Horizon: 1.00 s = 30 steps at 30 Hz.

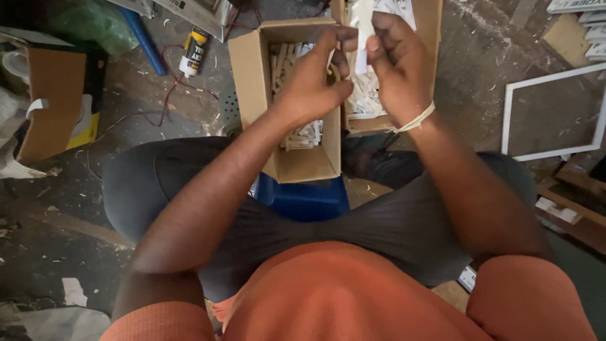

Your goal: The person sits on a low stool and repeatedly picks small white plastic clips from one cardboard box, inspects them by hand, and places them into a second box. The person handles the clips one at a time, turning them over and checking their shape before sorting.

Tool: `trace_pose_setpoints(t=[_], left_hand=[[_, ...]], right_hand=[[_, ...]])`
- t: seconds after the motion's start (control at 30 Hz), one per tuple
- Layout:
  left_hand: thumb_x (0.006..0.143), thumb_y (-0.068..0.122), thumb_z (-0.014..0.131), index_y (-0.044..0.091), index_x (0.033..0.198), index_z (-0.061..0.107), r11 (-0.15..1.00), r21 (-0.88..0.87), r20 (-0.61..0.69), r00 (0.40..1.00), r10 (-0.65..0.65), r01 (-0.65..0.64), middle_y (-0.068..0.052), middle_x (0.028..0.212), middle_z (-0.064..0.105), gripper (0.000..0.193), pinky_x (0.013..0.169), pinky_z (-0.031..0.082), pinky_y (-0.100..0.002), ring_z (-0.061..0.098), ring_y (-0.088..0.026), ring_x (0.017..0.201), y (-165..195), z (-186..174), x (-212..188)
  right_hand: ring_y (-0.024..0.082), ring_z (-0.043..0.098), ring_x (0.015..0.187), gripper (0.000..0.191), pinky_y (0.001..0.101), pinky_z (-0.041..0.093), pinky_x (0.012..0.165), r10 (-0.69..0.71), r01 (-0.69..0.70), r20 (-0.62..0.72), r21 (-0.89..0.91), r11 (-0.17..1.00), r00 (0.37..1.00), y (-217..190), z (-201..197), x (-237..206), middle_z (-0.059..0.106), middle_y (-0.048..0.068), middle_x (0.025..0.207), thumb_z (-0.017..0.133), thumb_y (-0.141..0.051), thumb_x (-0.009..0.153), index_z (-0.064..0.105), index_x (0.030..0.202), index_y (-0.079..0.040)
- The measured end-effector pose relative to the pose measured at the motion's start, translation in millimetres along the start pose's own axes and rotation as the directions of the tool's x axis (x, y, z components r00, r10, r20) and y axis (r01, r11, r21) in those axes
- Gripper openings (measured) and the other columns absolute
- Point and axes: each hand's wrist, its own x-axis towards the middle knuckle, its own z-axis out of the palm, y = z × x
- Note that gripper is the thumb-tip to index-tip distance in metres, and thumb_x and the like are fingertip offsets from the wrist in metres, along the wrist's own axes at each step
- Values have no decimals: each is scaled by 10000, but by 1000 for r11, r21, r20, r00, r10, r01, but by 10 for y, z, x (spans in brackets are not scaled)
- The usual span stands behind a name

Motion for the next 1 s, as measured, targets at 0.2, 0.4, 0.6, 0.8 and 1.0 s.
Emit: trace_pose_setpoints(t=[0.2,0.4,0.6,0.8,1.0], left_hand=[[883,206,846,26,1068,713,970,231,-186,982,-33,77,-142,922,764,290,801,560,-378,754,-261,877,61,0,5],[893,192,817,32,1039,741,951,292,-213,976,-39,101,-141,940,765,229,788,566,-388,764,-292,884,3,-40,26],[981,122,686,28,1130,684,974,-37,-181,957,-224,221,-75,913,784,176,613,544,-320,751,-180,746,34,-78,70],[1062,56,542,35,1243,590,873,-337,-16,925,-380,353,-66,1035,764,189,647,660,-287,812,-171,934,49,-66,86],[1054,-33,492,18,1298,553,904,-333,31,962,-273,268,-90,1128,746,257,774,659,-328,796,-202,1038,24,-3,50]], right_hand=[[164,708,1166,250,296,562,1034,-48,49,21,-64,997,999,-82,126,-63,715,114,1237,588,-106,1177,550,1385,27],[150,693,986,221,259,586,816,-170,157,-23,-275,949,985,-164,149,-55,623,116,1227,623,-7,1090,596,1307,24],[129,711,941,241,269,621,780,-94,78,-126,-125,989,988,-269,37,-19,645,80,1155,634,-20,1099,559,1328,-7],[204,746,1081,217,379,645,971,48,-34,-93,147,988,995,-278,-119,19,679,150,1259,725,33,1066,635,1262,49],[212,763,967,256,340,683,837,60,-53,-97,77,996,993,-251,-177,12,739,147,1105,812,44,981,661,1182,87]])
